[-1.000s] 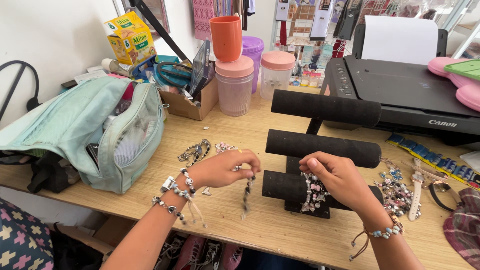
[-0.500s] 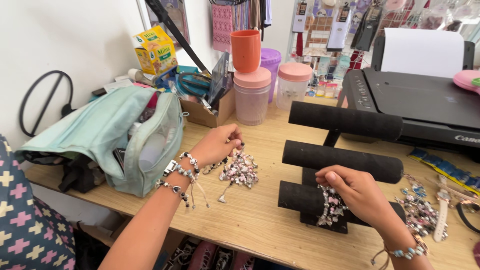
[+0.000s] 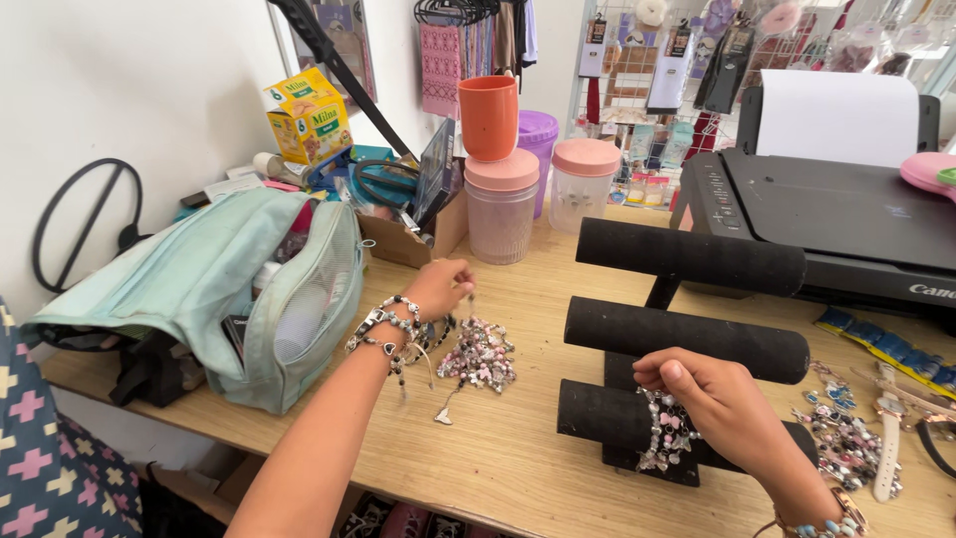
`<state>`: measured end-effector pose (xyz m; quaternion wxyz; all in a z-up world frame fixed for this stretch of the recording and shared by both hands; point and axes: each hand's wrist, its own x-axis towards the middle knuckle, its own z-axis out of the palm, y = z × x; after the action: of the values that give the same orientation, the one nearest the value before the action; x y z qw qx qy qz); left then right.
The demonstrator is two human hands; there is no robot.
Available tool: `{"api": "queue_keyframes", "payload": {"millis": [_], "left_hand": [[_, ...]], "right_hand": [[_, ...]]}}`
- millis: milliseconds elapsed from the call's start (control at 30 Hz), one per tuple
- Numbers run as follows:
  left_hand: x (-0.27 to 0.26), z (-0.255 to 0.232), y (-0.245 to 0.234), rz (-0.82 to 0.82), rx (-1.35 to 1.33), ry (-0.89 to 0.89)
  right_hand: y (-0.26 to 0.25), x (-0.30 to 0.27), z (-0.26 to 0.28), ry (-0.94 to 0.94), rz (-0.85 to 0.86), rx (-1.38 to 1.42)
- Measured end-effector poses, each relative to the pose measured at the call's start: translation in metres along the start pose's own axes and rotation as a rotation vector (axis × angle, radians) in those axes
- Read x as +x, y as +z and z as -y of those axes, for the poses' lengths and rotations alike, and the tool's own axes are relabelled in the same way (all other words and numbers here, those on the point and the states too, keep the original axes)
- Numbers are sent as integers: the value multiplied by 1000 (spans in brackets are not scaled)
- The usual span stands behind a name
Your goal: The person wipes a black foam bracelet display stand with a cloth, then places several beaded bracelets onto the stand. They remove the bracelets, wipe the stand again, and continue arranging the bracelets on the stand.
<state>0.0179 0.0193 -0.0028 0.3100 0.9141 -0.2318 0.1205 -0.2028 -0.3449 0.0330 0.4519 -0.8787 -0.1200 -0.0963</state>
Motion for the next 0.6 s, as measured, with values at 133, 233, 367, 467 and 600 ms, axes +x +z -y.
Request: {"api": "queue_keyframes", "payload": {"millis": [133,233,367,467,600], "left_hand": [[-11,-17,-2,-112,135,-187],[-29,-52,-6,-174,103,-104],[-55,-99,-18,155,-275,121],[-74,-128,-30,516,-546,120],[-92,-168,-21,509,-418,281]], "right_hand": [[0,-1,2,11,2,-22],[-1,-2,4,-33,-6,1],[0,-6,4,-60,-17,47],[-3,-5,3,-73,-28,70],[-4,-6,0,-104,-33,177]]}}
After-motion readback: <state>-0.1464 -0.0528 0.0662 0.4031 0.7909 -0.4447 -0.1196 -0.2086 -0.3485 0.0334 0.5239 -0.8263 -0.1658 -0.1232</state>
